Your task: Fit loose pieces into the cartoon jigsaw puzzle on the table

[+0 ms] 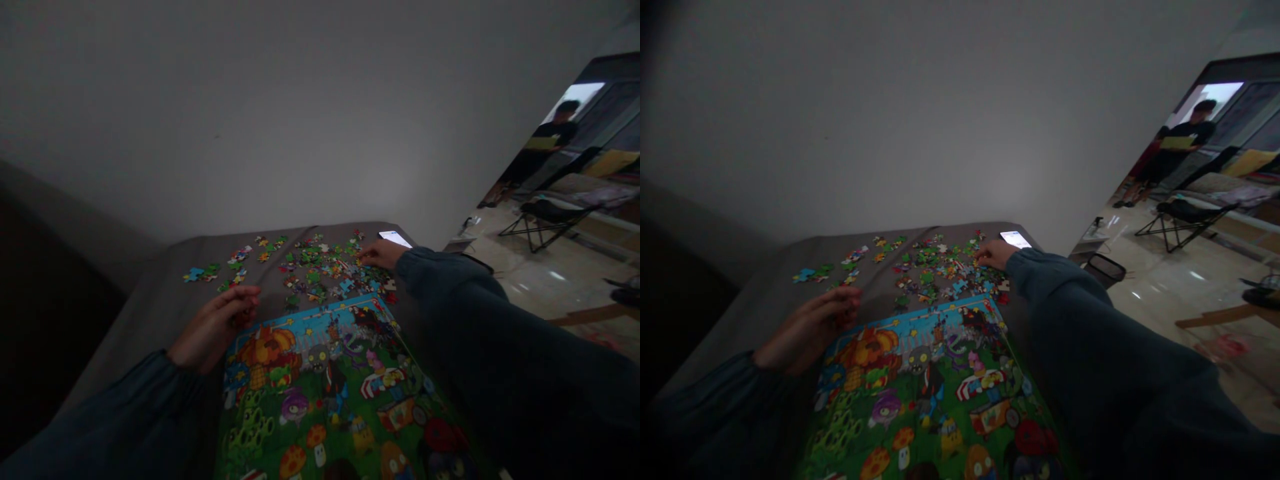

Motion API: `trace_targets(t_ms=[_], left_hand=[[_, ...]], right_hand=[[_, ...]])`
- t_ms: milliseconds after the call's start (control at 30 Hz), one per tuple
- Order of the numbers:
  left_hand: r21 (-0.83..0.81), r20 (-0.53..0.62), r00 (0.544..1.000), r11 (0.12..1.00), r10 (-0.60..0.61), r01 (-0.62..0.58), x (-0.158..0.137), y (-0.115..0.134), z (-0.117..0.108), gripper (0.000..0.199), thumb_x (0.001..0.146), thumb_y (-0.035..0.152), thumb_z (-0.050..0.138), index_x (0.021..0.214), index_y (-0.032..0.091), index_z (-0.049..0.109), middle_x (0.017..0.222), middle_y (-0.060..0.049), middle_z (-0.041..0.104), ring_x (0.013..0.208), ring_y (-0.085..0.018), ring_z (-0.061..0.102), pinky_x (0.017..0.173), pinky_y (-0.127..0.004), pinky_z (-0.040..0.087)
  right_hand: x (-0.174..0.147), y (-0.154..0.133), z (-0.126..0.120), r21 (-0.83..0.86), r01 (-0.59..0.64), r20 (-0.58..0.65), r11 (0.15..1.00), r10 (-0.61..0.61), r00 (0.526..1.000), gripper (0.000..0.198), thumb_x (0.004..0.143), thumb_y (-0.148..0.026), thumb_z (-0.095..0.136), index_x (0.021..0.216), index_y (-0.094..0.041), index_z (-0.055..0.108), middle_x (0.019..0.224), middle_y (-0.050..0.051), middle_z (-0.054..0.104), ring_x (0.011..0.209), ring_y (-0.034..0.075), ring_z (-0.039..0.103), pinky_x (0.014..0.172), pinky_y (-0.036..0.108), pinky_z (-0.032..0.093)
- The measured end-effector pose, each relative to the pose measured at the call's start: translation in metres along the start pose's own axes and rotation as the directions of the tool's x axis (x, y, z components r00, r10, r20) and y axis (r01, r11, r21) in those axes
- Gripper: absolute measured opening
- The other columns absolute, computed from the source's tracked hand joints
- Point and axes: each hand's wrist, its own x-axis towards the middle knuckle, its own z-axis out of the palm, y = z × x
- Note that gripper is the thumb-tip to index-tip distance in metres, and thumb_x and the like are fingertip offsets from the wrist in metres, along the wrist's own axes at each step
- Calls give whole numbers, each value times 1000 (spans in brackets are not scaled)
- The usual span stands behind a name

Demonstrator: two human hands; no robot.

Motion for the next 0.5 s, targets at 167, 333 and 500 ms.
trace_targets(t_ms=[167, 333, 500], left_hand=[[-5, 3, 1000, 1000, 16, -16, -5, 5, 5, 24, 54, 20, 76, 77, 16, 70, 71, 0, 62, 60, -10, 55, 51, -19, 41], [-7, 20, 1000, 1000, 18, -18, -7, 6, 6, 26, 53, 22, 76, 77, 16, 69, 69, 1, 62, 59, -10, 54, 51, -20, 40], [-1, 32, 999, 1000, 28, -28, -6, 4, 4, 28, 53, 25, 77, 78, 17, 69, 69, 1, 62, 59, -10, 54, 53, -20, 40]], right_hand=[[6, -11, 6, -48, 23, 28, 999, -21, 999, 10, 70, -21, 70, 79, -20, 73, 72, 4, 68, 66, 18, 59, 63, 29, 43], [6, -20, 3, -68, 34, 3, 997, -34, 999, 8, 70, -18, 69, 78, -16, 69, 76, 5, 67, 71, 18, 60, 66, 27, 45], [5, -30, -3, -88, 5, -77, 996, -12, 997, 25, 83, -13, 52, 104, -13, 64, 89, 8, 68, 76, 16, 61, 69, 26, 45]])
